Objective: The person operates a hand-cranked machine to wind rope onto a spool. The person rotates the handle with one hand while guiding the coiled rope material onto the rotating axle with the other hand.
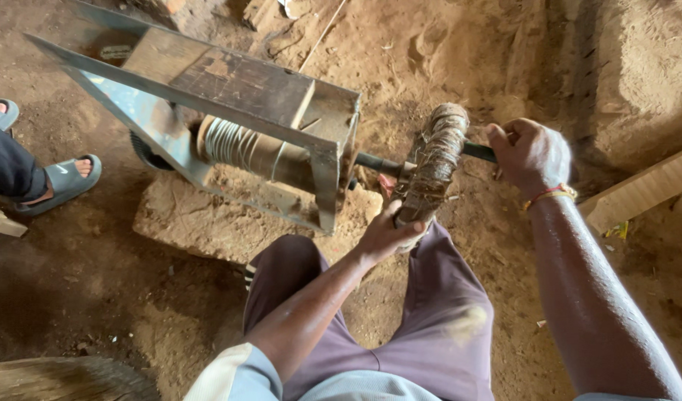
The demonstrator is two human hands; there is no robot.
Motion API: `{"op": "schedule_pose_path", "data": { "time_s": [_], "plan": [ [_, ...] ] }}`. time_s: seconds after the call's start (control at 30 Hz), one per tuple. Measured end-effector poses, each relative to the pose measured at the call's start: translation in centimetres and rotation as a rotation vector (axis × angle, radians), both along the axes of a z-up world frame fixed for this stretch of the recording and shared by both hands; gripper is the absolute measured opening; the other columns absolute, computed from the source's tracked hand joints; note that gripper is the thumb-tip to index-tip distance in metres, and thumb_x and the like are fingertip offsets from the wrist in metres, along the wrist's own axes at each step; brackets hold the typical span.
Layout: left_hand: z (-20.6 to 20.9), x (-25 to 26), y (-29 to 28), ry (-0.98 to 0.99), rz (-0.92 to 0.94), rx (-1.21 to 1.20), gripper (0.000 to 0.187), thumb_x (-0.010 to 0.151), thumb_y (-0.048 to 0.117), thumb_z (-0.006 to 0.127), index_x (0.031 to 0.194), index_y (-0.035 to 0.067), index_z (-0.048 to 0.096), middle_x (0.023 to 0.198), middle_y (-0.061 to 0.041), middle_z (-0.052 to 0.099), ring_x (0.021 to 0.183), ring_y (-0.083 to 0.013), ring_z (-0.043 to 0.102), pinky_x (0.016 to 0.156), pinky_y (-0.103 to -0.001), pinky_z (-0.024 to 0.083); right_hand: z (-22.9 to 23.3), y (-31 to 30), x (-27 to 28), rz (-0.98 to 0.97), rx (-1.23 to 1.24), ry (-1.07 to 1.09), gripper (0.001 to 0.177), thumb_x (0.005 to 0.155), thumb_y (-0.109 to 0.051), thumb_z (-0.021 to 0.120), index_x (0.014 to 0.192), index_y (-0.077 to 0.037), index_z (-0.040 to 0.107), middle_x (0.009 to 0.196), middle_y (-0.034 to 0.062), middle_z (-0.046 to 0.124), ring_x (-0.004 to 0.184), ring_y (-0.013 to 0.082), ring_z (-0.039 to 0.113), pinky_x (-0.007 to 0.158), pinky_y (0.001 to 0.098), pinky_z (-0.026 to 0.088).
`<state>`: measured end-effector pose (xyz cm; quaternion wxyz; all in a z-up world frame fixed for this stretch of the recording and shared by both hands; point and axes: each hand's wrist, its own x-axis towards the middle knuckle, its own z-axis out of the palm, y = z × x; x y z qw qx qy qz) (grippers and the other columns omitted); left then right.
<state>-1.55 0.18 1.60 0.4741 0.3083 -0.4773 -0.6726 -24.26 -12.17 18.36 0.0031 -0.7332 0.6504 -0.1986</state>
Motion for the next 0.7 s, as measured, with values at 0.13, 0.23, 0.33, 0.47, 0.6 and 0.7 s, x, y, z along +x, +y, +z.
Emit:
{"op": "schedule_pose_path", "data": {
  "time_s": [0.13,0.23,0.33,0.47,0.6,0.7],
  "plan": [
    [-1.1,0.7,-0.3,-0.154,0.002,0.014,0.114,0.076,0.060,0.081,0.156,0.000,0.027,0.130,-0.022,0.064,0.108,-0.0238,0.069,0.090,-0.042,0.062,-0.3,-0.2,-0.3,0.022,-0.023,-0.035,0.041,0.100,-0.053,0.067,0.100,-0.015,0.080,0.076,0.0079,0.071,0.072,0.0290,0.070,0.068,0.0442,0.053],
    [-1.5,1.3,-0.3,-0.300,-0.026,-0.134,0.118,0.075,0.055,0.086,0.159,0.003,0.023,0.147,-0.025,0.054,0.131,-0.0302,0.058,0.107,-0.049,0.051,-0.2,-0.3,-0.3,0.020,-0.020,-0.029,0.041,0.100,-0.052,0.067,0.100,-0.014,0.080,0.076,0.0081,0.071,0.071,0.0288,0.070,0.068,0.0443,0.053],
    [-1.5,1.5,-0.3,-0.698,-0.069,-0.214,0.100,0.075,0.052,0.087,0.152,0.009,0.039,0.142,-0.019,0.061,0.128,-0.0319,0.060,0.111,-0.048,0.046,-0.2,-0.2,-0.2,0.015,-0.011,-0.024,0.041,0.100,-0.052,0.067,0.099,-0.014,0.080,0.074,0.0091,0.071,0.071,0.0293,0.070,0.069,0.0444,0.053],
    [-1.9,1.4,-0.2,-0.862,-0.040,-0.233,0.079,0.071,0.048,0.087,0.138,0.013,0.061,0.129,-0.014,0.072,0.117,-0.0277,0.068,0.104,-0.045,0.054,-0.3,-0.2,-0.3,0.023,-0.031,-0.017,0.040,0.101,-0.051,0.067,0.098,-0.013,0.080,0.074,0.0103,0.071,0.071,0.0299,0.070,0.069,0.0444,0.053],
    [-3.4,1.3,0.2,-0.625,0.077,-0.374,0.072,0.078,0.050,0.084,0.136,0.012,0.063,0.124,-0.013,0.074,0.111,-0.0246,0.074,0.099,-0.041,0.062,-0.4,-0.9,-0.3,0.007,-0.044,-0.038,0.041,0.099,-0.052,0.068,0.097,-0.013,0.080,0.074,0.0108,0.071,0.071,0.0308,0.070,0.068,0.0448,0.053],
    [-3.5,1.1,0.3,-0.610,0.115,-0.345,0.074,0.078,0.053,0.083,0.135,0.011,0.062,0.122,-0.013,0.074,0.109,-0.0257,0.073,0.093,-0.042,0.062,-0.5,-1.8,-0.6,0.019,-0.029,-0.047,0.041,0.099,-0.053,0.068,0.098,-0.014,0.080,0.075,0.0111,0.071,0.072,0.0310,0.070,0.069,0.0451,0.053]
  ]
}}
